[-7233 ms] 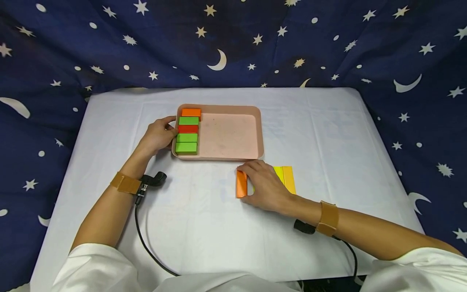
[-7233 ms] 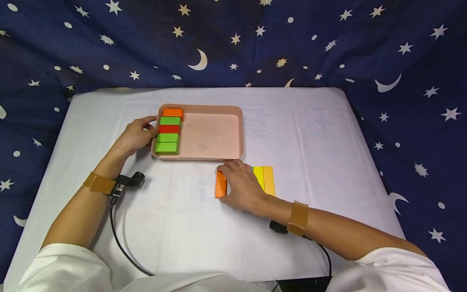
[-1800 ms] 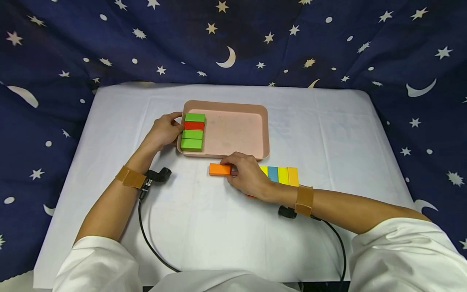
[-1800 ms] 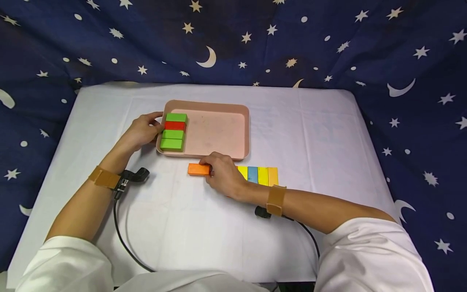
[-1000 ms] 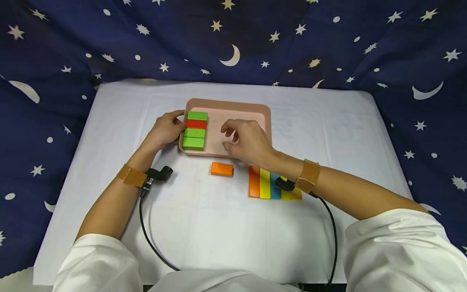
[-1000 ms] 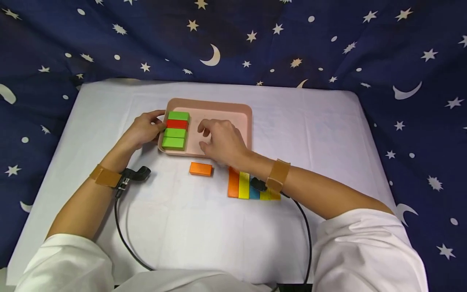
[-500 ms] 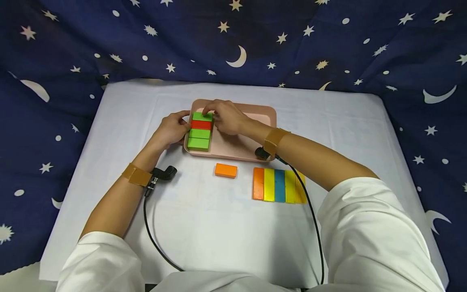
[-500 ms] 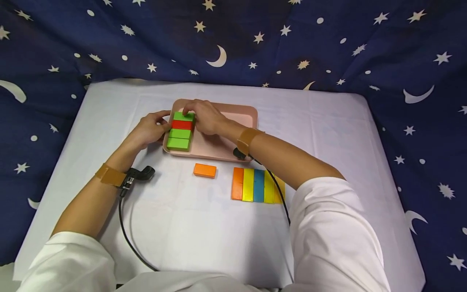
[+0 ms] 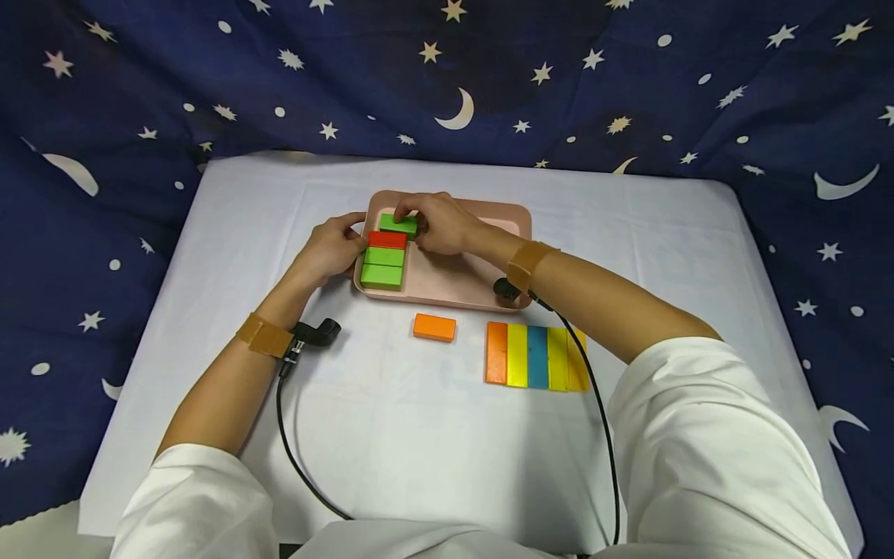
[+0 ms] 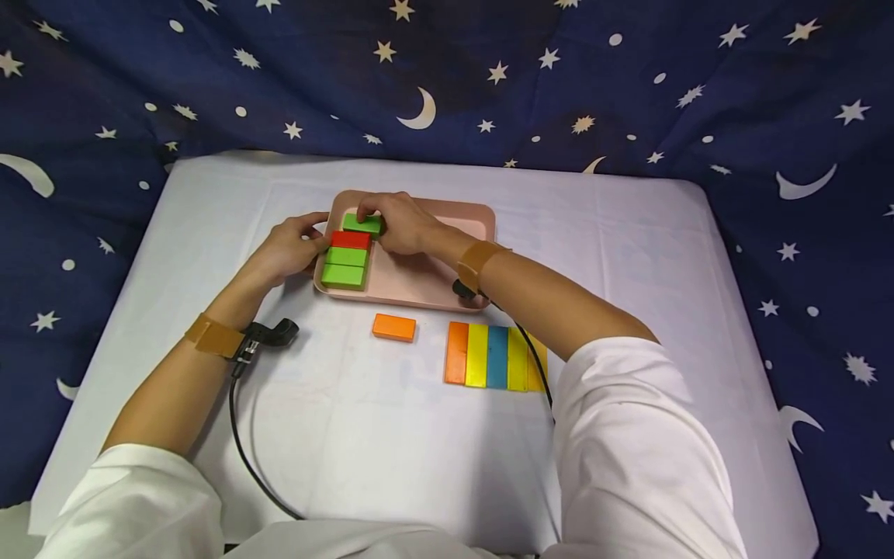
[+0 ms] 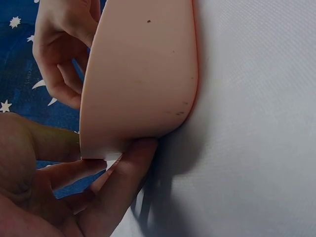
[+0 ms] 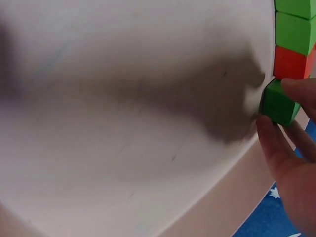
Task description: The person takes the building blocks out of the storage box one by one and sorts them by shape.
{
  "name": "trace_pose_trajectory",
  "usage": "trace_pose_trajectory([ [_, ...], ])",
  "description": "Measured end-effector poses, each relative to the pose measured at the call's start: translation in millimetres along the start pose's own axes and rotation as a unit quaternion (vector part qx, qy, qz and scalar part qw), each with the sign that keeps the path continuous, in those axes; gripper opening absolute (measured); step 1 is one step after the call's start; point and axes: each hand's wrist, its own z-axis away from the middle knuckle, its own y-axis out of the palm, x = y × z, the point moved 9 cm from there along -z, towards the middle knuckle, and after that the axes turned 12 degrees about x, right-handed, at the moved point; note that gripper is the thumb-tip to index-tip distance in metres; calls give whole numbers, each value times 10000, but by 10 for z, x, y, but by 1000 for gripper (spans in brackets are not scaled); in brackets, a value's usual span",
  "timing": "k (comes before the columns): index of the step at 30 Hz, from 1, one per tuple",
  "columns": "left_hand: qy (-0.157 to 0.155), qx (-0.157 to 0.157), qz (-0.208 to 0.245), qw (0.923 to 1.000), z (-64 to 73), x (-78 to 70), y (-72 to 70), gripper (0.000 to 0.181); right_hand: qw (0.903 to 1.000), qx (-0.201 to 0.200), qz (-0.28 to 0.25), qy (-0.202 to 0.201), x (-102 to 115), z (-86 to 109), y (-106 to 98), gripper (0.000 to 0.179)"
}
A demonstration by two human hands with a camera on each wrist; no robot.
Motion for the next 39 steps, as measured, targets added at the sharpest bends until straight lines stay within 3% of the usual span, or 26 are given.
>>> trace_pose_trajectory([
  [6, 22, 3, 106, 9999, -10, 17, 5, 56, 9997, -115, 65, 193, -65, 34, -24, 37],
  [17, 85, -59, 66, 9999, -10, -24, 13, 55, 9958, -830, 41, 374, -103, 133, -149, 29],
  [22, 33, -4, 139, 9999, -11, -12, 10, 55, 9952, -881, -41, 434, -94, 238, -208, 28],
  [33, -34, 44, 269, 9996, 23, 1, 5, 57, 9941, -1022, -182, 319, 207, 717, -185, 27],
  [39, -35, 66, 247, 9997, 26, -27, 24, 57, 9936, -999, -509, 146, 414, 1047, -45, 27],
])
